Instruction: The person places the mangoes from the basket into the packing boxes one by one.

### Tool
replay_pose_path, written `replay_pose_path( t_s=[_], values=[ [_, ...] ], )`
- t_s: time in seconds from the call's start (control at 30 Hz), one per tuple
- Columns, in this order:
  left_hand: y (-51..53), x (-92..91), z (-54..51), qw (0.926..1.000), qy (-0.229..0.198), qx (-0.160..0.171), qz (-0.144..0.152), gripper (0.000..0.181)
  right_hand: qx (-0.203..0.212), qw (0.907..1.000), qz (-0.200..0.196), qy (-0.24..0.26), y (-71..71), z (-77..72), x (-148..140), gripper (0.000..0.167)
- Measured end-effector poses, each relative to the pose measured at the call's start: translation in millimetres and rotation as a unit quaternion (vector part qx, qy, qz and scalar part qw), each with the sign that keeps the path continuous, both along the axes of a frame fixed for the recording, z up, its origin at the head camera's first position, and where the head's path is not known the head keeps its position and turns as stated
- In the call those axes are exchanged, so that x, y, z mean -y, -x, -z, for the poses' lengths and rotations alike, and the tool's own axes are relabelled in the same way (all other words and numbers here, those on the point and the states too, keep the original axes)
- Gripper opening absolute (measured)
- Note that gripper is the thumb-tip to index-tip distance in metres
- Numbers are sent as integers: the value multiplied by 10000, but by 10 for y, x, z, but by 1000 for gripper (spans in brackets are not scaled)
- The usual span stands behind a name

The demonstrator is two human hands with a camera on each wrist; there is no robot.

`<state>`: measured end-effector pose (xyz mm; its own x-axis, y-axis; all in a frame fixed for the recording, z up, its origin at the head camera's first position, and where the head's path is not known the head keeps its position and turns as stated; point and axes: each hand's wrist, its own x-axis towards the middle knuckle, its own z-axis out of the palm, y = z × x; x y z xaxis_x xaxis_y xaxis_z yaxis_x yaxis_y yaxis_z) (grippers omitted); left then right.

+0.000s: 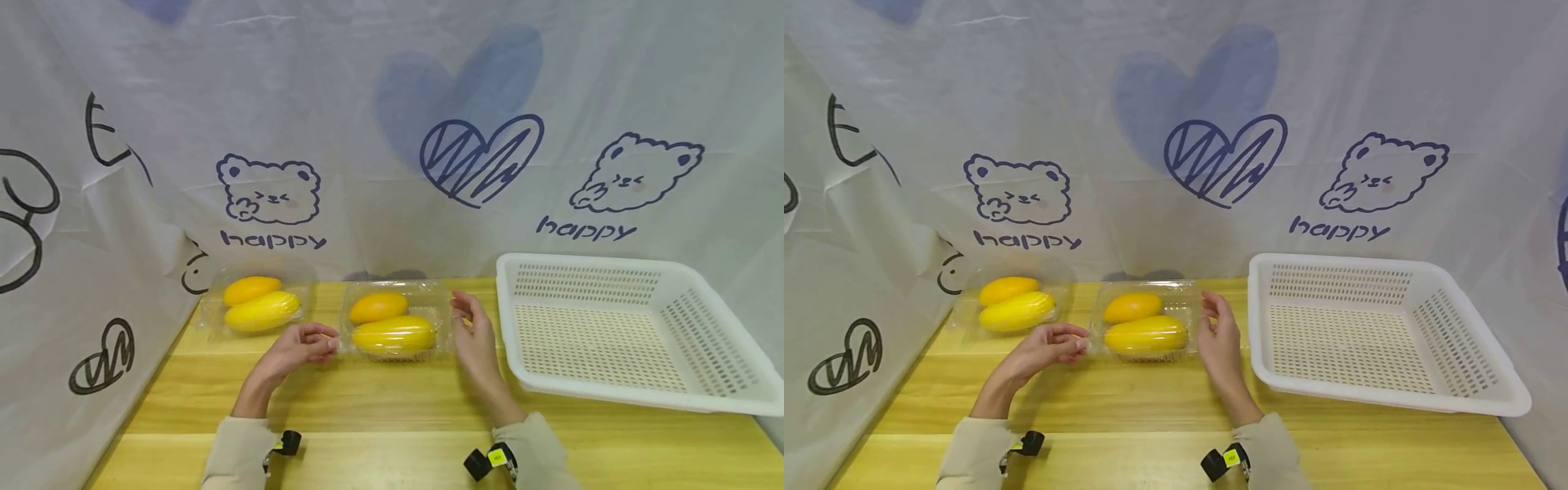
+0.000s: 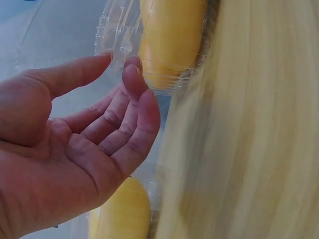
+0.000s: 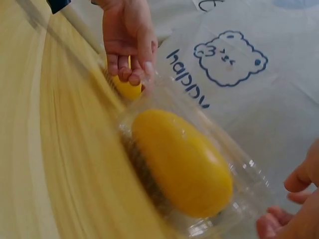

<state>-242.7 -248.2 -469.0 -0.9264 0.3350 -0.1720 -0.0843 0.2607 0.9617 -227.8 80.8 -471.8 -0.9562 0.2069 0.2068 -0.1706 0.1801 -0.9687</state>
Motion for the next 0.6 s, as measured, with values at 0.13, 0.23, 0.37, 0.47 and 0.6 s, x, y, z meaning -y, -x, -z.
replay_pose_path(
  t_s=[0.13,0.23,0.37,0.47,0.6],
  values=[
    [-32,5,-37,9999,107,-34,50,35,362,9992,-146,6,30,91,-21,43],
    [-77,-1,-71,9994,311,8,156,34,667,9976,-179,-20,43,122,-29,46],
    [-142,-32,-108,9959,633,146,630,33,946,9949,-334,95,51,140,-36,48],
    [-183,-73,-120,9920,703,264,1012,34,991,9941,-364,228,51,144,-50,46],
    [-230,-127,-127,9892,688,302,1259,34,1042,9933,-269,422,56,150,-79,40]
  ],
)
